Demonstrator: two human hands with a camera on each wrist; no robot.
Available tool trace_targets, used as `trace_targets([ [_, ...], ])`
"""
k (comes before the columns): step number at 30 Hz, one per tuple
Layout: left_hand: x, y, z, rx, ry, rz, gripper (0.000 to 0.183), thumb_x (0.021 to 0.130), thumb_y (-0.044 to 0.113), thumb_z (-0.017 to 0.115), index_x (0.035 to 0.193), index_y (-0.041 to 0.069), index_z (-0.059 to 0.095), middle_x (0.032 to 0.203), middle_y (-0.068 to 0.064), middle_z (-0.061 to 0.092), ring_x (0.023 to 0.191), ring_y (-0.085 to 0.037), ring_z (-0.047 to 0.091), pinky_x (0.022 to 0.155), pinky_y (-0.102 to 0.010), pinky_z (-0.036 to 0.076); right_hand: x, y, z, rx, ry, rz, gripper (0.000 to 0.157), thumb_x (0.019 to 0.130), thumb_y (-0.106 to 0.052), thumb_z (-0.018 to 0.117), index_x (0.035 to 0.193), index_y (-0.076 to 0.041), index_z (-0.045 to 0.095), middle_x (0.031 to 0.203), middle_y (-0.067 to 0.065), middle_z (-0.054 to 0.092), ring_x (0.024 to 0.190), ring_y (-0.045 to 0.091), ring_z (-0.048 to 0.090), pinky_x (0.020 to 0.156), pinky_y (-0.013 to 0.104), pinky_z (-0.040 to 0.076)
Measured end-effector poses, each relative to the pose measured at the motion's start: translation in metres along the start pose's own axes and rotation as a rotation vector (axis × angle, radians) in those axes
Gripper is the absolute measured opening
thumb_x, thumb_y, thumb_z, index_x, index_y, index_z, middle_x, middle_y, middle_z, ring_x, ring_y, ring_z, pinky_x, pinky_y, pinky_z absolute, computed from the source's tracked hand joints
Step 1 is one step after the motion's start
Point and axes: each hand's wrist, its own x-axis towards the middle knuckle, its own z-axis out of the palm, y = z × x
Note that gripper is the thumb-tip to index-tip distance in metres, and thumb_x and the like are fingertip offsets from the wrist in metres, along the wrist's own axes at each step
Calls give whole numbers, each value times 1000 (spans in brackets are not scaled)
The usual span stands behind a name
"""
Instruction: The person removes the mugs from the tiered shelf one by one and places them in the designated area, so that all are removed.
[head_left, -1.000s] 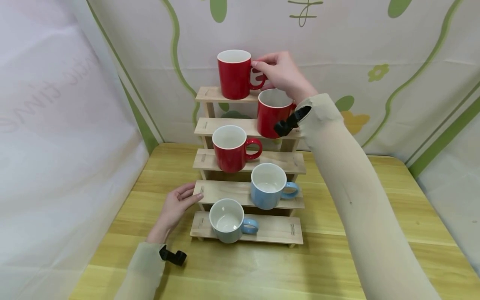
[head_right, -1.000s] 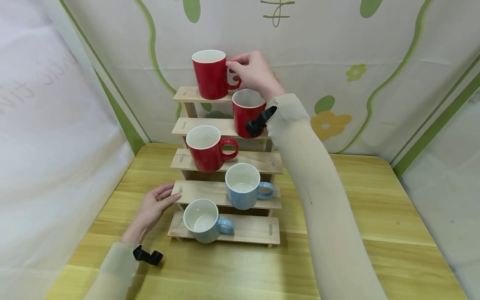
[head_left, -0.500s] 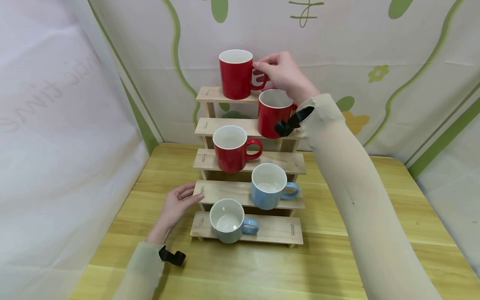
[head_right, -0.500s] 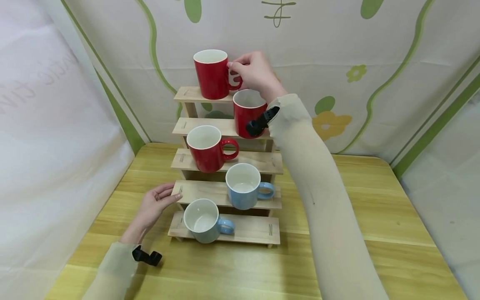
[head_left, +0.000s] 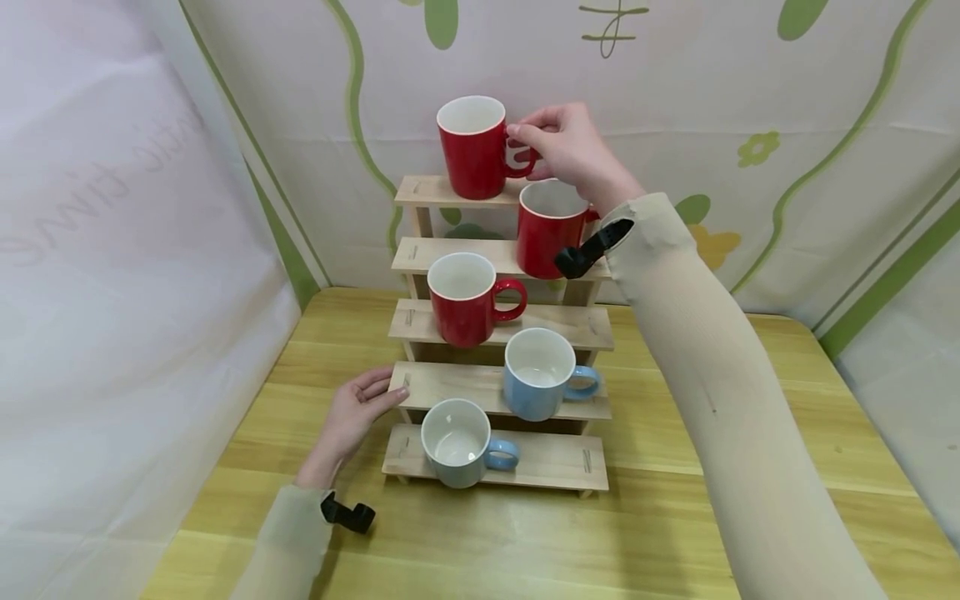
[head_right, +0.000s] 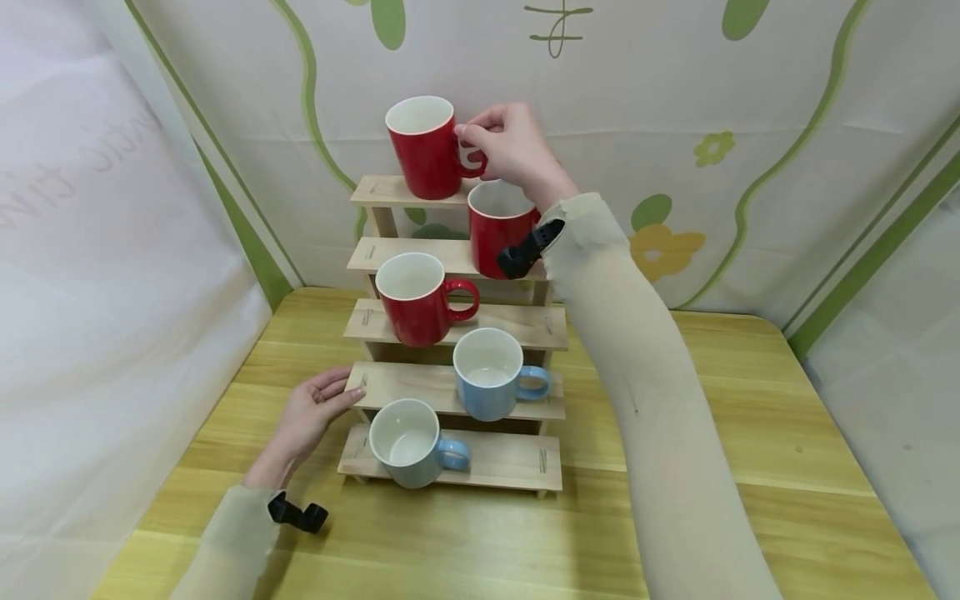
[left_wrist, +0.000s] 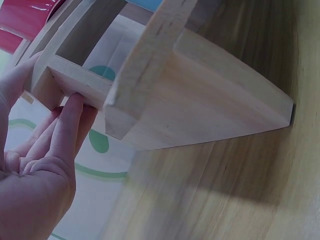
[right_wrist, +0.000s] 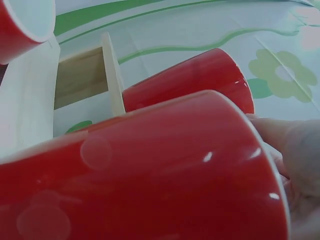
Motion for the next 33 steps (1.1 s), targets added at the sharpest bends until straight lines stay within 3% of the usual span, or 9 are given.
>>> trace_targets([
  [9,3,-1,2,-11,5,-11,52,94,9,75,139,-7,54,130,-25,63,106,-14,68,91,-26,55,-5,1,-17,68,75,-43,38,98,-32,69,126,-7,67,128,12,65,114,26,61,93,38,57],
  [22,3,0,-1,-19,12,16,50,95,7,74,138,-7,55,131,-26,62,106,-13,68,91,-26,55,-21,17,-66,131,142,-91,36,97,-27,72,122,-2,68,124,16,66,111,28,64,79,32,59],
  [33,2,1,-3,-34,10,2,51,96,9,73,140,-8,53,132,-25,62,107,-12,68,92,-26,55,-47,33,-109,104,200,-63,52,89,-37,76,128,-4,66,127,13,65,116,27,62,77,28,59],
])
